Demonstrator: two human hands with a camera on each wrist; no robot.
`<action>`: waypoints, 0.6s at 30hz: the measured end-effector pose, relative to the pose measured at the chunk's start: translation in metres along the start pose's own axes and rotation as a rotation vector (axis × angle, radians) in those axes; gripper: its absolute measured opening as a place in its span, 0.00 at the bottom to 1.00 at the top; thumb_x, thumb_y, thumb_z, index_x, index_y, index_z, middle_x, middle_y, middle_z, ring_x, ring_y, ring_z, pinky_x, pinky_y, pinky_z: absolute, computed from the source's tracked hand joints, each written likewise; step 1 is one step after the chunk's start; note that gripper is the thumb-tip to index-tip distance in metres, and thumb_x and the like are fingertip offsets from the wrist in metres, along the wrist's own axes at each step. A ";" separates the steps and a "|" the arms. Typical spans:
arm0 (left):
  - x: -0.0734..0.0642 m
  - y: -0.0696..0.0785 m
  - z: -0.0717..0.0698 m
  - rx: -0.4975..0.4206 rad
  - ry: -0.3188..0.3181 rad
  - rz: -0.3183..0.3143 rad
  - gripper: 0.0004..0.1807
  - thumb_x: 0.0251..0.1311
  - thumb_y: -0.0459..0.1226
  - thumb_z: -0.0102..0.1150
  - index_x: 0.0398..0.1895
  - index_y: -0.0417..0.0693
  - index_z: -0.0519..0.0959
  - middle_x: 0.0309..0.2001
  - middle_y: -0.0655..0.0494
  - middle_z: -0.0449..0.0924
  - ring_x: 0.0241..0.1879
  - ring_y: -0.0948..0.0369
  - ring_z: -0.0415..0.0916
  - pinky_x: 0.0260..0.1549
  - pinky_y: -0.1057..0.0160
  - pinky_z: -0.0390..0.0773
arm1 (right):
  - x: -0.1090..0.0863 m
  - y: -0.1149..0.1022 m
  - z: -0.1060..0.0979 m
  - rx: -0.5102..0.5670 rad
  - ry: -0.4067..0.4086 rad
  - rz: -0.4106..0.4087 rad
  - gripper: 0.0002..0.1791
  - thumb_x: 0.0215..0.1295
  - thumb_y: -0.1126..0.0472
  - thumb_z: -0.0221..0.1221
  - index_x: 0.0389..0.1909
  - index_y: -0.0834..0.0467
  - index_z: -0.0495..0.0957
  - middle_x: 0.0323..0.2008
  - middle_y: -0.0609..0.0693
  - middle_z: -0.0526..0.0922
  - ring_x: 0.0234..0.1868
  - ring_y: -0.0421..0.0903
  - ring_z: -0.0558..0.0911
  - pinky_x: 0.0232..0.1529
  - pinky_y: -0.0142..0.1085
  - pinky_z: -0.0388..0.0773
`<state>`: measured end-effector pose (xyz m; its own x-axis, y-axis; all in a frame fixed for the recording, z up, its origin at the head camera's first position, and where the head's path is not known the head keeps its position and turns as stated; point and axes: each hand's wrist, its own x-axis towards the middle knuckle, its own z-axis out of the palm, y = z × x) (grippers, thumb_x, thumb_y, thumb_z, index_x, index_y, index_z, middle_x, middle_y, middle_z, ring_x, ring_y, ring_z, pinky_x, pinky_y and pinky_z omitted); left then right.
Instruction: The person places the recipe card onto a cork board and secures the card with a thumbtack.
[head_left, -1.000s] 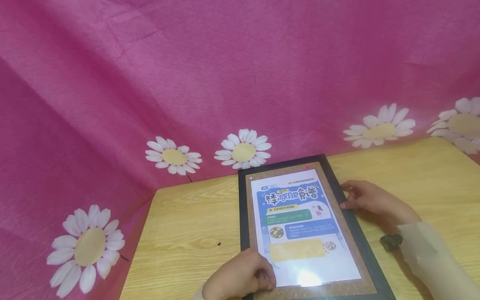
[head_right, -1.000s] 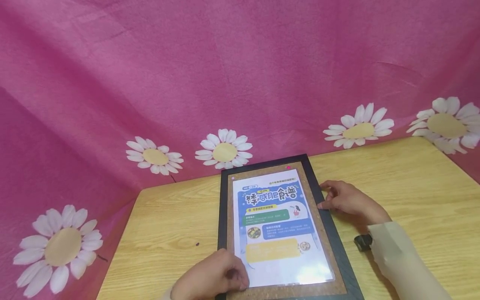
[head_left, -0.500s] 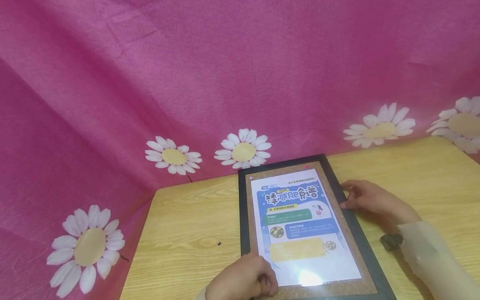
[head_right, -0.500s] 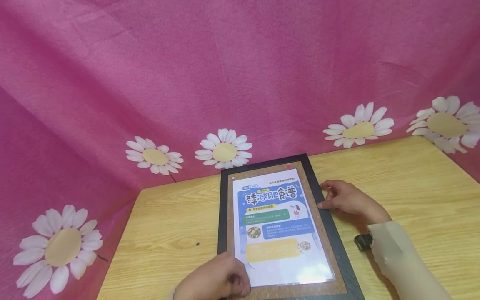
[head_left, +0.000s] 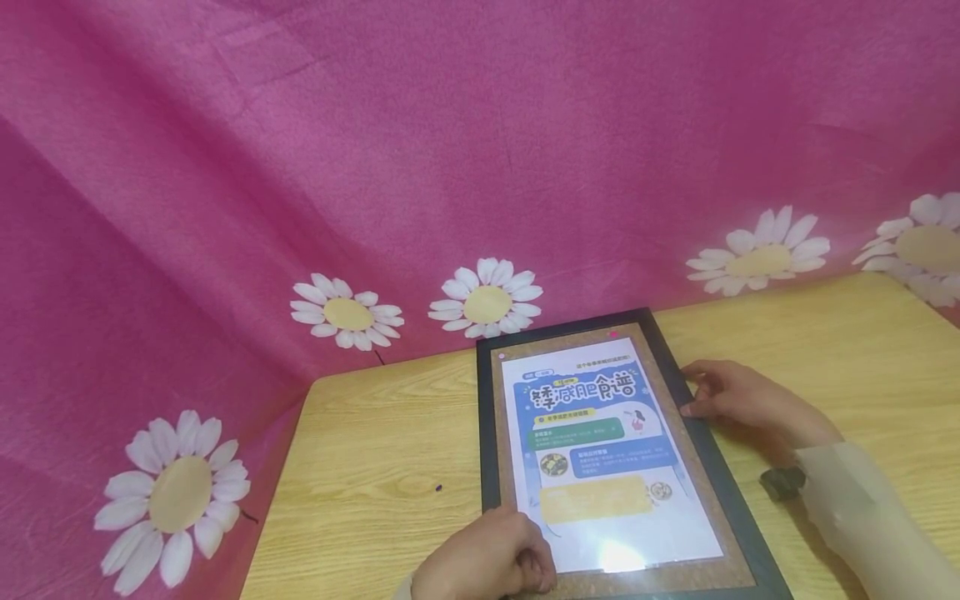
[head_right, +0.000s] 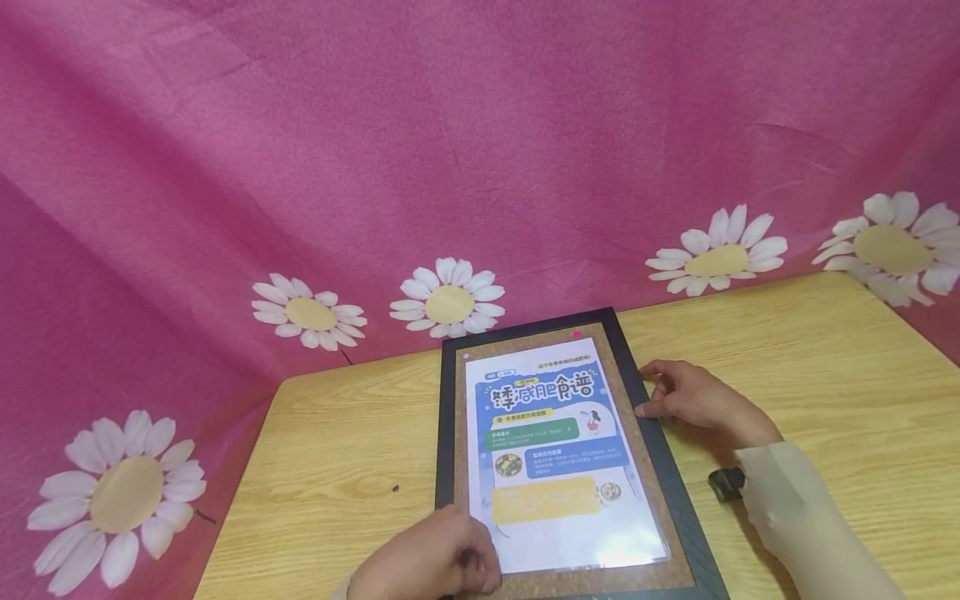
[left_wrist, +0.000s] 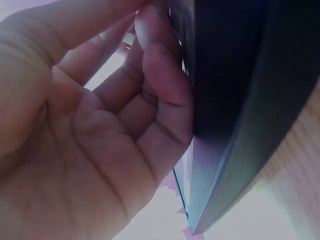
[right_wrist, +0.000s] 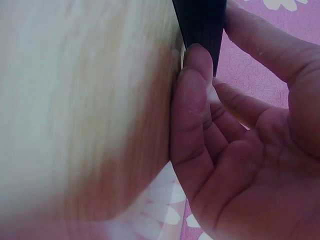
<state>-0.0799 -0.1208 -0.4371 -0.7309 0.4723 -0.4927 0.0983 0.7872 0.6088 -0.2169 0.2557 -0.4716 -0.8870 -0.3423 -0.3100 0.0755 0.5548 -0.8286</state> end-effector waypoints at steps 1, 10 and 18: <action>0.000 -0.001 0.000 -0.005 0.001 0.009 0.07 0.60 0.32 0.72 0.31 0.55 0.92 0.26 0.65 0.79 0.28 0.66 0.73 0.27 0.69 0.73 | 0.001 0.000 0.000 -0.013 0.000 -0.010 0.40 0.66 0.59 0.68 0.73 0.69 0.63 0.35 0.54 0.79 0.37 0.49 0.77 0.37 0.36 0.75; 0.004 -0.008 -0.001 -0.121 0.033 0.095 0.08 0.55 0.29 0.75 0.24 0.51 0.91 0.17 0.65 0.77 0.19 0.69 0.69 0.18 0.71 0.67 | 0.000 0.000 0.002 0.044 -0.006 0.036 0.41 0.67 0.57 0.67 0.76 0.66 0.61 0.40 0.55 0.78 0.43 0.51 0.77 0.43 0.38 0.76; 0.006 -0.007 0.000 -0.134 0.070 0.068 0.10 0.52 0.26 0.76 0.21 0.50 0.90 0.15 0.64 0.77 0.17 0.69 0.69 0.17 0.71 0.65 | 0.001 0.001 0.000 0.037 -0.011 0.050 0.40 0.69 0.55 0.66 0.76 0.65 0.61 0.47 0.57 0.79 0.49 0.51 0.78 0.50 0.39 0.76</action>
<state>-0.0847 -0.1228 -0.4444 -0.7713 0.4904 -0.4057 0.0617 0.6920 0.7192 -0.2177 0.2558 -0.4731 -0.8768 -0.3233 -0.3560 0.1363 0.5428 -0.8287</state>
